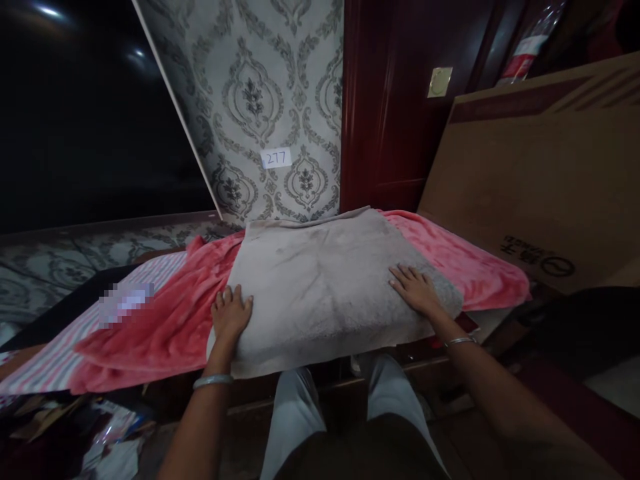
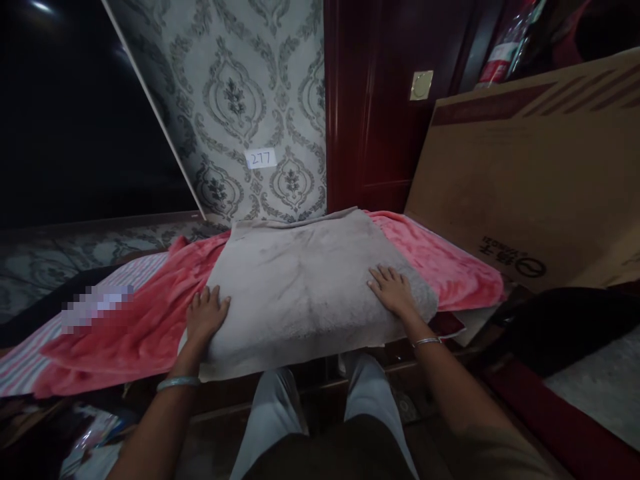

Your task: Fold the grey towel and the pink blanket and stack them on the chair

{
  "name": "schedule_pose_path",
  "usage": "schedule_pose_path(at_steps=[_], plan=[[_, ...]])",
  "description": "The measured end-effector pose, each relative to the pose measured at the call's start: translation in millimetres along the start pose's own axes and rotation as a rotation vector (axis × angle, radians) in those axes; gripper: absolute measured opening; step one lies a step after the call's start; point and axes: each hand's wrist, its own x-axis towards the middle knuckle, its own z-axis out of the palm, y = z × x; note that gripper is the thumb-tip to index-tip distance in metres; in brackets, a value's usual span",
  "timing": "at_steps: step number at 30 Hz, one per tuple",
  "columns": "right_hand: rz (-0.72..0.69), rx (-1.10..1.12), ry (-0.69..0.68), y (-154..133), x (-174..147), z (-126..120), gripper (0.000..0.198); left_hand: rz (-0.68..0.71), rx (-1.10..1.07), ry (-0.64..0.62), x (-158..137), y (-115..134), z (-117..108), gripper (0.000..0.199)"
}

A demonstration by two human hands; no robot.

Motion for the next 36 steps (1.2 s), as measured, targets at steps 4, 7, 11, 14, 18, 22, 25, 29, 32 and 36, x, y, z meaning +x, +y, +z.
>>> schedule_pose_path(at_steps=[4, 7, 11, 14, 18, 22, 25, 29, 32, 36], plan=[[-0.01, -0.01, 0.02, 1.9, 1.1, 3.8, 0.057, 0.005, 0.007, 0.009, 0.0, -0.4, 1.8, 0.064], [-0.004, -0.022, 0.022, 2.5, 1.4, 4.3, 0.058, 0.004, 0.01, -0.004, 0.5, -0.5, 2.0, 0.065], [-0.001, -0.021, -0.003, 2.7, 0.9, 2.2, 0.058, 0.004, 0.002, -0.01, 1.5, -0.6, 1.6, 0.065], [-0.003, -0.013, -0.006, 2.4, 0.4, 0.8, 0.058, 0.004, 0.0, -0.016, 1.3, -0.4, 0.9, 0.065], [-0.003, -0.023, 0.012, 0.7, 0.3, 0.8, 0.058, 0.005, 0.036, -0.018, 0.7, -0.7, 0.9, 0.065], [-0.014, -0.027, 0.024, -1.2, 1.1, 1.9, 0.057, -0.007, 0.076, -0.002, 3.1, -2.4, 3.6, 0.065], [-0.017, -0.033, 0.038, -1.9, 1.4, 1.8, 0.056, -0.016, 0.08, 0.008, 6.4, -4.2, 6.1, 0.065], [-0.025, -0.034, 0.039, -2.6, 0.7, 0.1, 0.056, -0.021, 0.075, -0.013, 8.6, -5.3, 6.5, 0.065], [-0.029, -0.025, 0.025, -3.0, 0.9, 1.3, 0.056, -0.02, 0.1, -0.021, 9.2, -6.1, 7.3, 0.065], [-0.032, 0.026, 0.012, 0.9, 8.2, 4.3, 0.056, -0.021, 0.087, -0.037, 19.0, -16.0, 15.2, 0.066]])
